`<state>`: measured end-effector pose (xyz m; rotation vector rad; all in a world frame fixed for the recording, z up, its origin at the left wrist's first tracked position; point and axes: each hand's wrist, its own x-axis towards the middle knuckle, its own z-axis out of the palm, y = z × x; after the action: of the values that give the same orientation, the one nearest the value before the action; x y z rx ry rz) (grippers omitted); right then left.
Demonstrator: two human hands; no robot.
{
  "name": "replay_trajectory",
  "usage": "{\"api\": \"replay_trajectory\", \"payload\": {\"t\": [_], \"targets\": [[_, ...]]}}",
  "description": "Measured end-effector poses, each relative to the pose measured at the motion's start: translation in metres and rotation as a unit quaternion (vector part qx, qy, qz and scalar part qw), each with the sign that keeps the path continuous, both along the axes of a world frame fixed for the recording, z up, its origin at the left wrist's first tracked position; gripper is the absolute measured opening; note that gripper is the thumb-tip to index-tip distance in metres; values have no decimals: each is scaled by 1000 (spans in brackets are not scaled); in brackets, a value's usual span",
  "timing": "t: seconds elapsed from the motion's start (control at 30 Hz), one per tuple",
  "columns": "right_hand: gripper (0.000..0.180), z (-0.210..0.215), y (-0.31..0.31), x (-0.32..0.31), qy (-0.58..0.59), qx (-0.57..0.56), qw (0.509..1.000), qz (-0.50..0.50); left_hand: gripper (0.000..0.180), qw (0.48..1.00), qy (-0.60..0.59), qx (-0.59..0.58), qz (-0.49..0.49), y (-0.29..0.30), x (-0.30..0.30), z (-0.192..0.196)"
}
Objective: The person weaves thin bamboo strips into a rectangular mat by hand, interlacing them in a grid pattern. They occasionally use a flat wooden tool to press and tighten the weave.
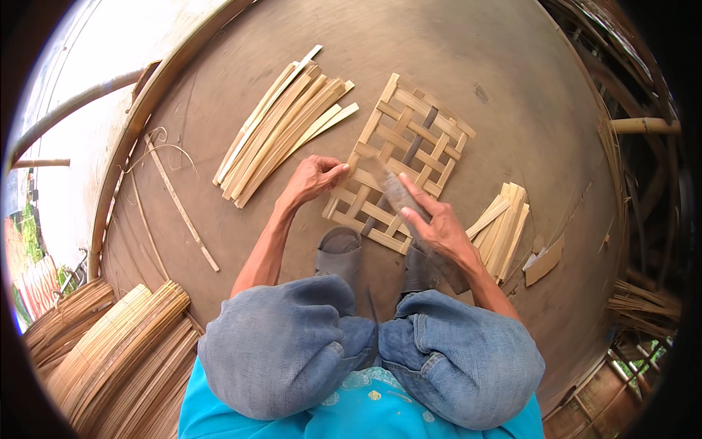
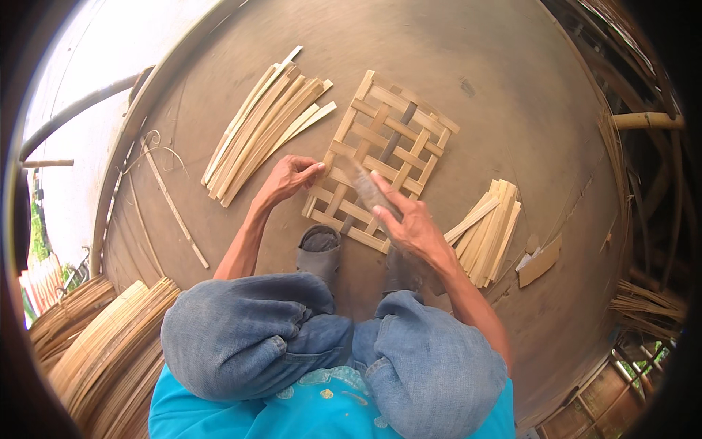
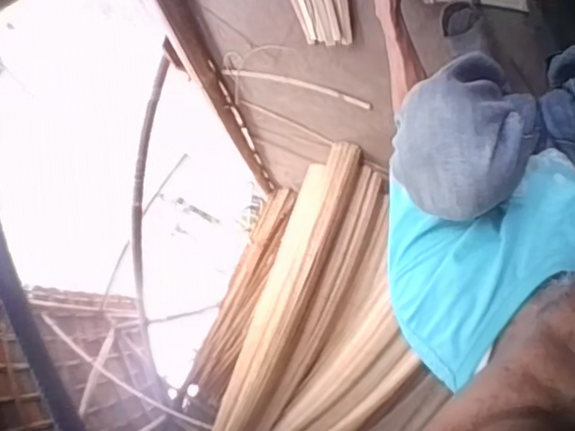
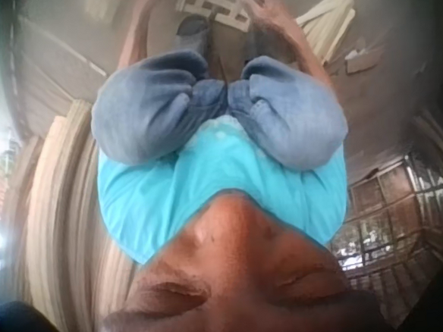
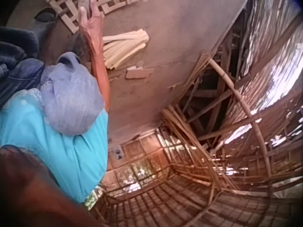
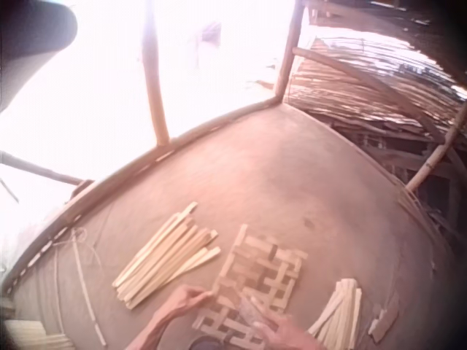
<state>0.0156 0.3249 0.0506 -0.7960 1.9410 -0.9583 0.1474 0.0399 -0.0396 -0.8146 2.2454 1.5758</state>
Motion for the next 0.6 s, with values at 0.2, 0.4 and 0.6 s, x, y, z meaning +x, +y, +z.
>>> {"api": "replay_trajectory", "payload": {"t": [0.2, 0.4, 0.6], "targets": [[64, -15, 0, 16, -14, 105, 988, 116, 45, 996, -13, 76, 46, -2, -1, -6], [63, -18, 11, 13, 58, -52, 997, 14, 41, 997, 17, 64, 28, 1, 7, -7], [64, -23, 11, 26, 11, 35, 993, 112, 38, 994, 18, 90, 61, 2, 9, -17]]}}
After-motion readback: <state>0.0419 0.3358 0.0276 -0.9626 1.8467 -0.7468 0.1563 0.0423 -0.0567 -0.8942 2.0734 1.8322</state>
